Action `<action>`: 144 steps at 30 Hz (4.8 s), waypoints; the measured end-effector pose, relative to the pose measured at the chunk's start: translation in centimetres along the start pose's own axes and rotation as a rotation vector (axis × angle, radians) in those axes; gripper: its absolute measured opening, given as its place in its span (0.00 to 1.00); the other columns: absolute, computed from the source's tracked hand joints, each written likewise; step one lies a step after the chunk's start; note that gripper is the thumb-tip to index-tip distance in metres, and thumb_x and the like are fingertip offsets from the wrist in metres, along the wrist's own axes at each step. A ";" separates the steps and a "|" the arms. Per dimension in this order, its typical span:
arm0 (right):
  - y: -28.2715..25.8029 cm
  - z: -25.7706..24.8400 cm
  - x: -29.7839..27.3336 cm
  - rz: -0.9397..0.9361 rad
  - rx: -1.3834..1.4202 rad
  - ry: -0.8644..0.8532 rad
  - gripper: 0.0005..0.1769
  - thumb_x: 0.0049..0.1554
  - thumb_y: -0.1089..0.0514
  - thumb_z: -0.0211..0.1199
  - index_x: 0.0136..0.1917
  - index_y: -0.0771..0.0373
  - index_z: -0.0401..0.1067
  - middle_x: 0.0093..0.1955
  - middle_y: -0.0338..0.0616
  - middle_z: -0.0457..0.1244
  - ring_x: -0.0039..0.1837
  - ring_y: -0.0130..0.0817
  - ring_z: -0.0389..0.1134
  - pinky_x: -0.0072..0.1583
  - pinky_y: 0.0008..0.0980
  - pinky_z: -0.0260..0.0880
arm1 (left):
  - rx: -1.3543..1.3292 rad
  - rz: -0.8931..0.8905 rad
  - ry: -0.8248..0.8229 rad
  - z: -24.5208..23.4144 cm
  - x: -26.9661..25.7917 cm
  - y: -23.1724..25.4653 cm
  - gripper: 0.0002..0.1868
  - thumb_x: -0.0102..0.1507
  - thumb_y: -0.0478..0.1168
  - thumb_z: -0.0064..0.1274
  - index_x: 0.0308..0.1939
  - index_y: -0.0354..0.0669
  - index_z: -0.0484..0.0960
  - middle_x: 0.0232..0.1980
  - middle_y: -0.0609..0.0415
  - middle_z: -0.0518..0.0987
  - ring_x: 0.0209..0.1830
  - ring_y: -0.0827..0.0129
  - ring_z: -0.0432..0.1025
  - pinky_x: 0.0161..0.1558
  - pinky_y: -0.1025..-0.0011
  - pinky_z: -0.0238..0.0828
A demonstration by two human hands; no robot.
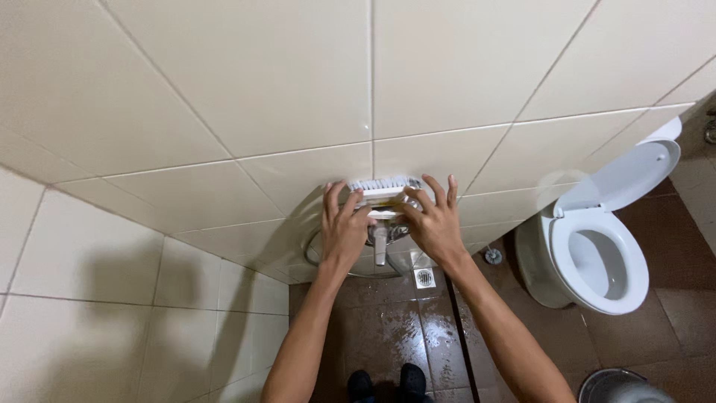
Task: The person scrubs the grout lines and surfaces of beige wall tiles in a bathroom using a white handheld scrub brush.
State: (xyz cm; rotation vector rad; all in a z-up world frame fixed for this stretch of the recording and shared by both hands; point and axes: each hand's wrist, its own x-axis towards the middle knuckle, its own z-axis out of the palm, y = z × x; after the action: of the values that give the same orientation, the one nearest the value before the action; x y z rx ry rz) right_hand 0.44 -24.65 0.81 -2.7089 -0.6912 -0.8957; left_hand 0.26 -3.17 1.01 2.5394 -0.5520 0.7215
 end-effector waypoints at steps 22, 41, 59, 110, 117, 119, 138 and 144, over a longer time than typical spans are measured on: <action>7.2 -0.5 -6.4 0.207 0.002 0.072 0.13 0.50 0.53 0.75 0.51 0.45 0.82 0.64 0.40 0.65 0.78 0.52 0.53 0.80 0.67 0.36 | 0.231 0.225 -0.225 5.5 4.7 8.4 0.08 0.56 0.27 0.62 0.32 0.46 0.89 0.66 0.53 0.76 0.83 0.47 0.46 0.82 0.41 0.31; -1.0 3.0 0.8 -0.193 0.079 -0.004 0.18 0.42 0.50 0.79 0.48 0.44 0.83 0.63 0.37 0.68 0.76 0.49 0.56 0.80 0.62 0.38 | 0.098 -0.024 -0.004 -1.6 -2.0 -3.5 0.06 0.56 0.40 0.66 0.38 0.50 0.90 0.65 0.55 0.79 0.81 0.46 0.49 0.80 0.39 0.36; -1.5 1.1 2.7 -0.171 0.059 -0.112 0.17 0.41 0.48 0.79 0.46 0.44 0.83 0.64 0.33 0.67 0.77 0.47 0.56 0.82 0.62 0.33 | 0.007 -0.040 0.036 0.1 -2.7 -4.1 0.06 0.57 0.38 0.66 0.39 0.46 0.90 0.63 0.50 0.79 0.79 0.47 0.51 0.80 0.39 0.40; -17.6 11.4 -24.0 0.360 0.194 -0.138 0.14 0.46 0.54 0.75 0.48 0.49 0.81 0.71 0.40 0.62 0.79 0.51 0.51 0.78 0.67 0.42 | -0.151 -0.058 -0.099 6.7 -30.1 -5.4 0.10 0.59 0.33 0.62 0.44 0.39 0.89 0.65 0.48 0.73 0.76 0.46 0.56 0.77 0.39 0.50; -16.5 20.5 -25.8 0.318 0.128 -0.079 0.15 0.48 0.54 0.76 0.50 0.53 0.81 0.71 0.43 0.62 0.78 0.52 0.53 0.77 0.62 0.47 | -0.159 -0.067 -0.070 14.4 -32.6 -11.0 0.10 0.60 0.33 0.62 0.46 0.40 0.88 0.68 0.50 0.73 0.78 0.47 0.55 0.77 0.41 0.53; -15.2 24.3 -26.1 0.320 0.094 -0.074 0.14 0.48 0.53 0.76 0.48 0.51 0.80 0.71 0.43 0.62 0.77 0.52 0.54 0.77 0.64 0.48 | -0.122 -0.044 -0.009 18.0 -32.4 -12.6 0.10 0.60 0.32 0.61 0.45 0.43 0.89 0.69 0.52 0.73 0.78 0.47 0.55 0.77 0.41 0.53; -13.1 40.1 -24.7 0.209 0.061 0.138 0.15 0.54 0.51 0.74 0.54 0.53 0.78 0.72 0.44 0.62 0.78 0.53 0.55 0.76 0.65 0.51 | 0.062 0.076 0.136 30.3 -33.1 -24.8 0.07 0.63 0.35 0.62 0.45 0.40 0.88 0.68 0.48 0.76 0.77 0.45 0.57 0.78 0.40 0.53; -14.1 42.6 -24.3 0.221 0.052 0.156 0.14 0.53 0.50 0.73 0.52 0.52 0.79 0.71 0.43 0.62 0.77 0.54 0.55 0.75 0.66 0.50 | 0.126 0.085 0.087 31.3 -33.4 -27.5 0.10 0.58 0.31 0.62 0.43 0.44 0.89 0.68 0.51 0.76 0.78 0.46 0.55 0.78 0.39 0.50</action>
State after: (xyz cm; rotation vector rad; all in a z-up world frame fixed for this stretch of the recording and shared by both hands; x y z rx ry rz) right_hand -1.96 -7.20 -47.09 -2.5717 -0.3698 -1.0030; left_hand -0.43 11.94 -50.14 2.5976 -0.6050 0.9201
